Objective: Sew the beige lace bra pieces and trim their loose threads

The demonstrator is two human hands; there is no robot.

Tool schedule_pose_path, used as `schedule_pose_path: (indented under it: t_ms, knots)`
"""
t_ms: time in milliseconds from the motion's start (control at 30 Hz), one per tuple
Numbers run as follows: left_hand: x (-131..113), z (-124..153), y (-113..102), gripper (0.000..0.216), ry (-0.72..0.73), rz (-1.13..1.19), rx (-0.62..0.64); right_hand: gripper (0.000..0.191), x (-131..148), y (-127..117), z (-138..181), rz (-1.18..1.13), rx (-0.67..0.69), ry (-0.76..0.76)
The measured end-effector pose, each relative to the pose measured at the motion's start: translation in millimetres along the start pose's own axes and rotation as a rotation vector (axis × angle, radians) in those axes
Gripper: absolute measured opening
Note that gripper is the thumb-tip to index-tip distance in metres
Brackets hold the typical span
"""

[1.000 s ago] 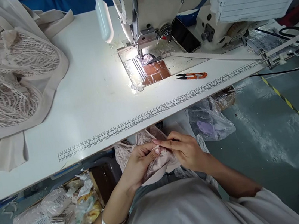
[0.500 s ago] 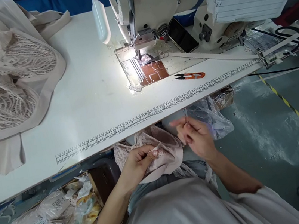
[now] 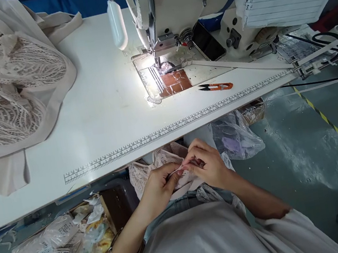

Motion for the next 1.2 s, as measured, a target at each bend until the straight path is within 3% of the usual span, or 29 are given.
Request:
schedule_pose_path:
  t_ms: [200,367,533,700,767,867,967,1067,1200]
  knots:
    - [5.5,-1.9,3.7,0.030,0.002,0.002,0.037,0.023,-2.2,8.4,-0.6,0.183,0.146,-0.189]
    - [7.9,-5.2,1.8,0.032,0.036,-0.022,0.017,0.026,-4.3,10.9,3.0,0.403,0.074,-0.178]
    - [10.0,-7.2,0.6,0.032,0.022,0.059,0.078,0.024,-5.0,4.1,-2.8,-0.002,0.072,-0.041]
    - [10.6,-9.1,3.4,0.031,-0.010,0.167,0.138,0.021,-8.6,6.2,0.7,-0.446,0.239,0.036]
    - [12.4,-7.0,2.4,0.032,0.001,0.193,0.146,0.020,-23.6,1.8,5.9,-0.352,0.264,0.098]
    - [18.0,-1.8,-3.9,0.034,0.039,0.219,0.123,0.017,-61.3,-20.5,13.4,0.138,0.174,0.302]
    - [21.0,1.4,-9.6,0.031,0.091,0.175,0.115,0.013,-86.4,-41.8,17.6,0.273,0.142,0.389]
    - [18.0,-0.5,-8.8,0.032,0.098,0.111,0.145,0.009,-81.9,-40.0,15.9,0.170,0.188,0.395]
    - [12.7,-5.4,-7.6,0.033,0.104,0.102,0.182,0.034,-50.1,-15.9,3.5,-0.233,0.354,0.186]
Point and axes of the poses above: each hand's wrist, its own z-axis away from the middle knuckle, its own y-axis out of the palm, x = y × z, the point moved 2 cm from there along -z, towards the middle knuckle, and after that the axes turned 3 degrees about -z, right-handed, at the moved point
